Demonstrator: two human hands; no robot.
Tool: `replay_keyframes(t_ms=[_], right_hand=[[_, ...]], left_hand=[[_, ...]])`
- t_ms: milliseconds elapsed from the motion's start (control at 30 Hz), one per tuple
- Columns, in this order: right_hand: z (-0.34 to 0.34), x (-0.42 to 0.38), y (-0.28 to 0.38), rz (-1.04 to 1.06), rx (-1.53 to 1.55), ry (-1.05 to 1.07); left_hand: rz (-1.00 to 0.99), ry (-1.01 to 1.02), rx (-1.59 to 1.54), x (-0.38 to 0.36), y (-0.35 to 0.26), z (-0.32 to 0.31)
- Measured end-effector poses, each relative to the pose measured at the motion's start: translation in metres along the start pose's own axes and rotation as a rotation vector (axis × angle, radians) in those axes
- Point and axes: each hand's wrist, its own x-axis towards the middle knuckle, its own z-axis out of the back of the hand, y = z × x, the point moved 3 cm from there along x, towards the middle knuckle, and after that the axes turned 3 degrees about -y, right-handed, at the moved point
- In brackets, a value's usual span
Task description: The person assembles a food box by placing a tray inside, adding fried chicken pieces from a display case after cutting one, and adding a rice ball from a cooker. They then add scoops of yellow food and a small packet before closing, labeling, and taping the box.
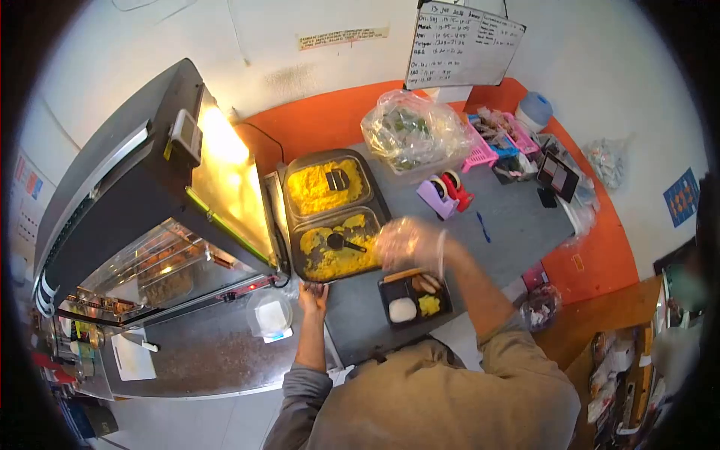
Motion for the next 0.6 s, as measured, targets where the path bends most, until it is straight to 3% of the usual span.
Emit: replay_keyframes(t_ms=[33, 67, 100, 167, 200, 267, 333, 400, 467, 500, 600], right_hand=[[0.068, 0.015, -0.017, 0.243, -0.358, -0.423], [0.154, 0.039, -0.061, 0.200, -0.136, -0.699], [0.160, 0.026, 0.022, -0.108, -0.938, -0.948], [0.252, 0.058, -0.002, -0.074, -1.085, -1.021], [0.284, 0.073, -0.014, -0.050, -1.083, -1.010], [0.328, 0.105, -0.042, -0.040, -1.449, -0.811], [0.355, 0.126, -0.064, 0.036, -1.476, -0.725], [0.365, 0.142, -0.078, -0.006, -1.723, -0.498], [0.383, 0.156, -0.094, 0.000, -1.755, -0.431], [0.393, 0.164, -0.100, 0.000, -1.801, -0.395], [0.407, 0.140, -0.084, 0.143, -1.516, -0.638]], left_hand=[[-0.043, -0.047, 0.029, -0.003, 0.001, -0.001], [-0.056, -0.045, 0.022, -0.010, 0.000, -0.008], [-0.099, -0.080, 0.148, -0.021, -0.001, -0.016], [-0.182, -0.153, 0.336, -0.032, 0.001, -0.028], [-0.221, -0.193, 0.400, -0.033, 0.004, -0.035], [-0.294, -0.320, 0.377, -0.031, 0.015, -0.047], [-0.378, -0.342, 0.122, -0.020, 0.023, -0.048], [-0.332, -0.378, 0.122, 0.001, 0.025, -0.049], [-0.233, -0.276, -0.242, 0.039, 0.037, -0.024], [-0.170, -0.336, -0.209, 0.012, 0.039, -0.049], [-0.169, -0.294, -0.225, -0.020, 0.038, -0.067]])
